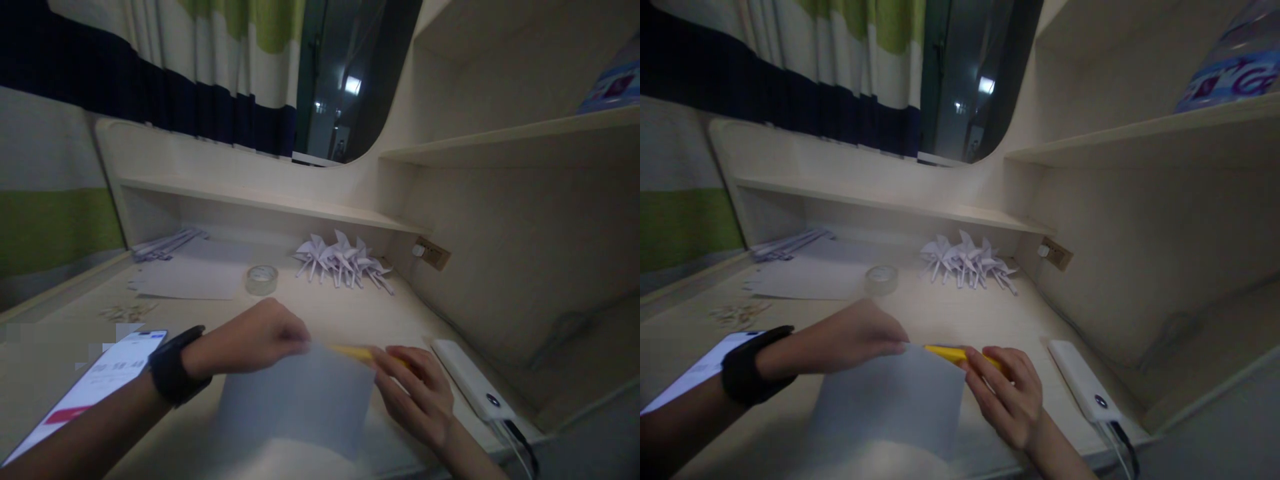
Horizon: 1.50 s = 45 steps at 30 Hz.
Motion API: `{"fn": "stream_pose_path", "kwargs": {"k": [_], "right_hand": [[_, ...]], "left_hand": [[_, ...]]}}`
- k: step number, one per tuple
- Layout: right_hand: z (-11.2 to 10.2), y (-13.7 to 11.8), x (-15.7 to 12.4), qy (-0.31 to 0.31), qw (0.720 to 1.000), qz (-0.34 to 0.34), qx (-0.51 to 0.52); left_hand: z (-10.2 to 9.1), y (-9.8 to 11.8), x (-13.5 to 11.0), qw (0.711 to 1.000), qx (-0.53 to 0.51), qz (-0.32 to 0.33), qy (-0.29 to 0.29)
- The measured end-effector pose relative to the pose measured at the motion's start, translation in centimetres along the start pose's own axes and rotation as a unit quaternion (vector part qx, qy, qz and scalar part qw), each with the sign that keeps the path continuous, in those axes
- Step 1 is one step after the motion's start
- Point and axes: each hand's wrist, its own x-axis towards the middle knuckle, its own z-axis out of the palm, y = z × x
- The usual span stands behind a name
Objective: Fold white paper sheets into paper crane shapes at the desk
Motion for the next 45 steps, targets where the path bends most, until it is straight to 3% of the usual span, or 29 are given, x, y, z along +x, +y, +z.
{"fn": "stream_pose_path", "kwargs": {"k": [10, 17, 25, 29, 33, 41, 45], "right_hand": [[-2.5, 0.0, 2.1, 0.0, 0.999, -0.031, -0.044], [-3.0, 0.6, 4.9, 0.05, 0.998, 0.002, -0.024], [-2.2, 0.3, 4.7, 0.06, 0.998, 0.018, -0.015], [-0.5, 0.2, 3.7, 0.072, 0.995, 0.063, 0.0], [2.2, 0.4, 2.4, 0.048, 0.993, 0.102, 0.039], [7.4, 0.4, 0.5, -0.093, 0.96, 0.165, 0.204], [8.7, 0.0, -0.3, -0.136, 0.943, 0.187, 0.241]], "left_hand": [[0.7, 2.7, -0.3, 0.997, 0.069, 0.005, 0.021], [0.8, 3.1, -0.2, 0.997, 0.08, 0.001, 0.015], [0.6, 2.4, 0.0, 0.998, 0.068, -0.018, 0.003], [0.3, 0.9, 0.7, 0.999, 0.032, -0.001, -0.011], [0.9, -1.8, 1.5, 1.0, 0.019, 0.008, 0.016], [5.2, -9.4, 1.3, 0.984, -0.069, -0.165, -0.024], [6.5, -10.4, 0.7, 0.981, -0.075, -0.174, -0.037]]}}
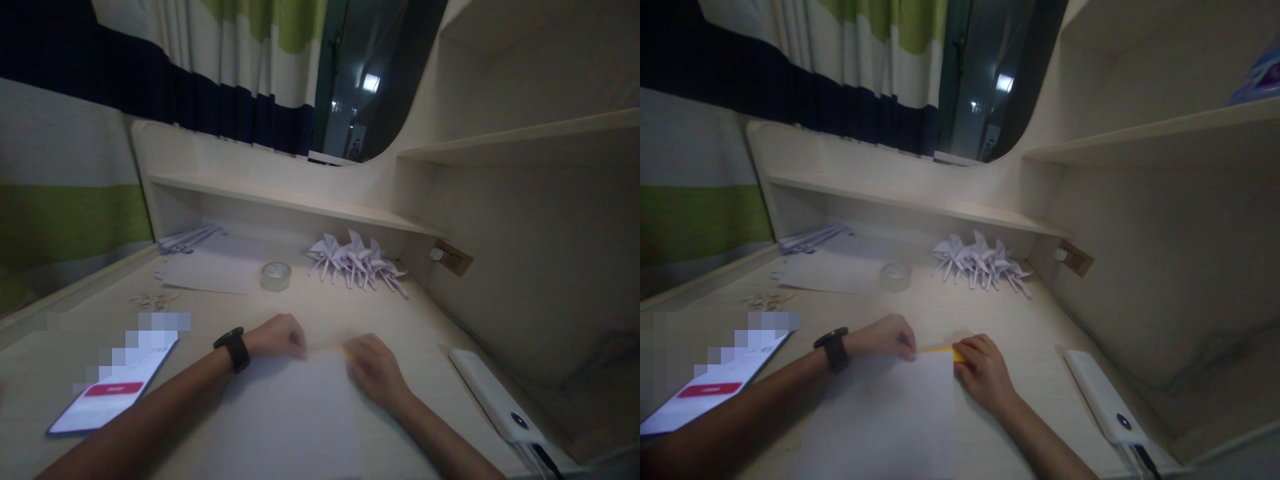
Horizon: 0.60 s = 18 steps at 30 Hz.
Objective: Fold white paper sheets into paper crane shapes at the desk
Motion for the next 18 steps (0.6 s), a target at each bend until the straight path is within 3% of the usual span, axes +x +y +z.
{"fn": "stream_pose_path", "kwargs": {"k": [2, 4, 6, 8, 12, 18], "right_hand": [[0.2, 0.0, -0.2, -0.019, 1.0, 0.016, 0.006], [0.3, -0.1, -0.3, -0.028, 0.999, 0.027, 0.009], [0.2, -0.2, -0.3, -0.031, 0.999, 0.035, 0.011], [0.2, -0.3, -0.3, -0.034, 0.999, 0.039, 0.012], [0.1, -0.3, -0.4, -0.042, 0.998, 0.036, 0.019], [-0.1, -0.4, -0.5, -0.064, 0.998, 0.021, 0.019]], "left_hand": [[0.5, 0.2, -0.8, 0.999, 0.028, 0.009, 0.02], [1.2, 0.7, -2.3, 0.991, 0.102, 0.025, 0.079], [2.2, 0.9, -4.3, 0.97, 0.187, 0.024, 0.154], [3.5, 0.9, -6.4, 0.951, 0.25, 0.018, 0.183], [5.4, 0.5, -9.2, 0.94, 0.299, -0.022, 0.166], [5.7, 0.1, -9.6, 0.943, 0.294, -0.035, 0.153]]}}
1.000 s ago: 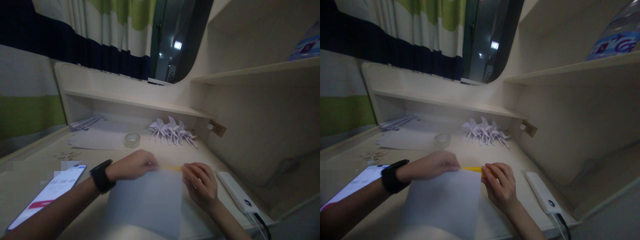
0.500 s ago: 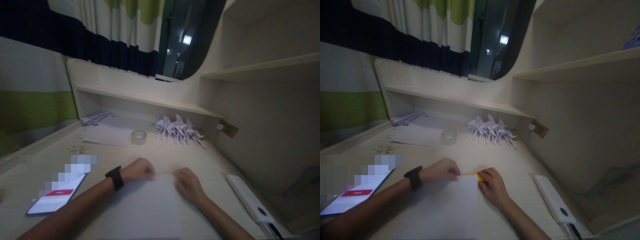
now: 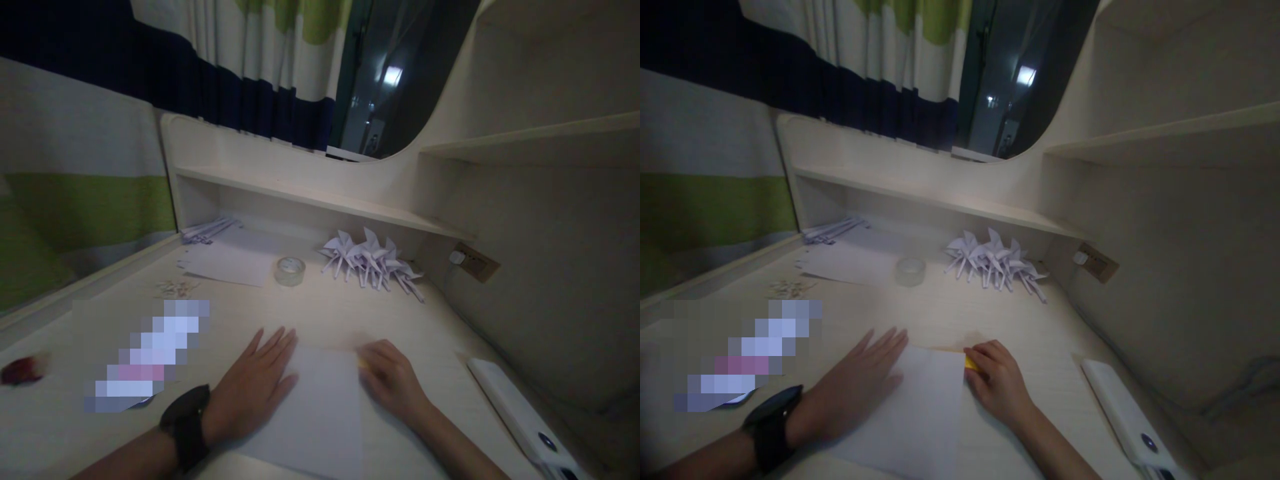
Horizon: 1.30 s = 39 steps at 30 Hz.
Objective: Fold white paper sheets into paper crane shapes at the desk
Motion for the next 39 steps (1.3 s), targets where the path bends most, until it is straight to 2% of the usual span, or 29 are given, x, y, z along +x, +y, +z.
{"fn": "stream_pose_path", "kwargs": {"k": [8, 15, 34, 39], "right_hand": [[-0.3, -0.6, -0.2, -0.037, 0.998, 0.04, 0.024], [-0.4, -0.6, -0.4, -0.081, 0.995, 0.057, 0.03], [-0.1, -0.7, -1.1, -0.06, 0.998, 0.033, 0.011], [0.1, -0.7, -1.3, -0.053, 0.998, 0.029, 0.013]], "left_hand": [[0.9, 0.0, -0.3, 0.998, 0.043, -0.033, 0.042], [0.3, 0.3, -0.3, 0.998, 0.037, -0.028, 0.044], [0.2, 0.3, -0.4, 0.997, 0.055, -0.024, 0.049], [0.0, 0.7, -0.6, 0.993, 0.074, -0.078, 0.05]]}}
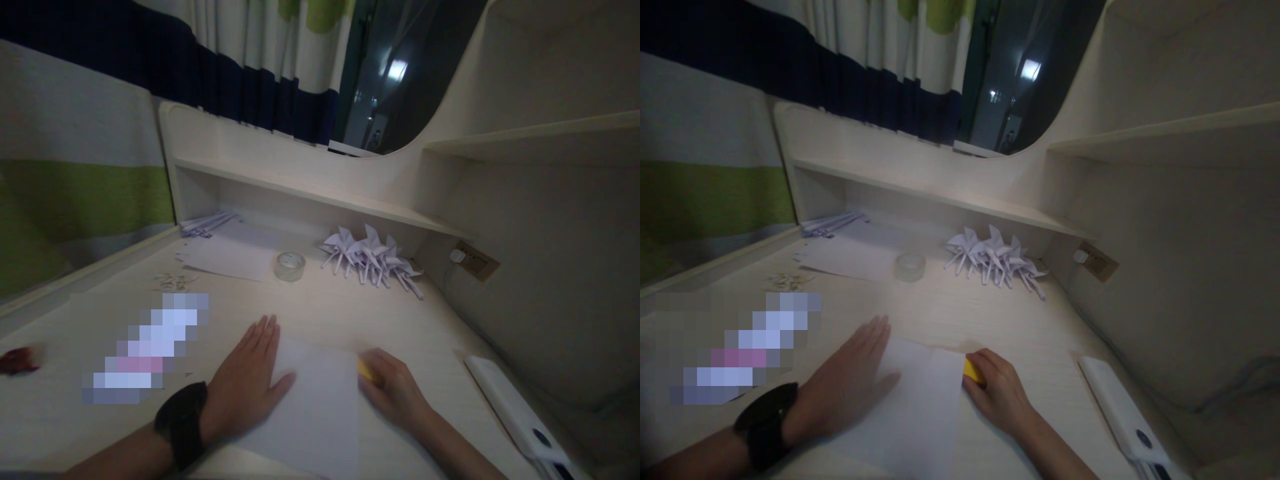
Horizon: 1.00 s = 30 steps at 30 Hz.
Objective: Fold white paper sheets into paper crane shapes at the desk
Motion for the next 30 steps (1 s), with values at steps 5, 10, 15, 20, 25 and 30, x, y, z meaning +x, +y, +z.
{"fn": "stream_pose_path", "kwargs": {"k": [5, 10, 15, 20, 25, 30], "right_hand": [[0.0, -0.1, -0.1, -0.002, 1.0, 0.008, -0.003], [0.2, -0.3, -0.1, -0.007, 1.0, 0.012, -0.018], [-1.1, 1.0, -1.2, 0.027, 0.992, 0.118, -0.045], [-2.6, 2.8, -3.4, 0.073, 0.976, 0.193, -0.068], [-2.8, 3.6, -3.7, 0.107, 0.964, 0.207, -0.127], [-2.8, 4.0, -3.0, 0.098, 0.963, 0.211, -0.14]], "left_hand": [[-0.3, 0.2, 0.1, 1.0, -0.013, -0.015, -0.01], [-0.5, 0.2, 0.2, 0.999, -0.037, -0.019, -0.009], [-0.8, 0.3, 0.2, 0.999, -0.041, -0.023, -0.022], [-1.1, 0.3, 0.2, 0.998, -0.038, -0.019, -0.048], [-2.6, 0.3, 0.5, 0.998, -0.061, 0.004, -0.034], [-4.3, 1.0, 0.5, 0.982, -0.112, 0.127, -0.082]]}}
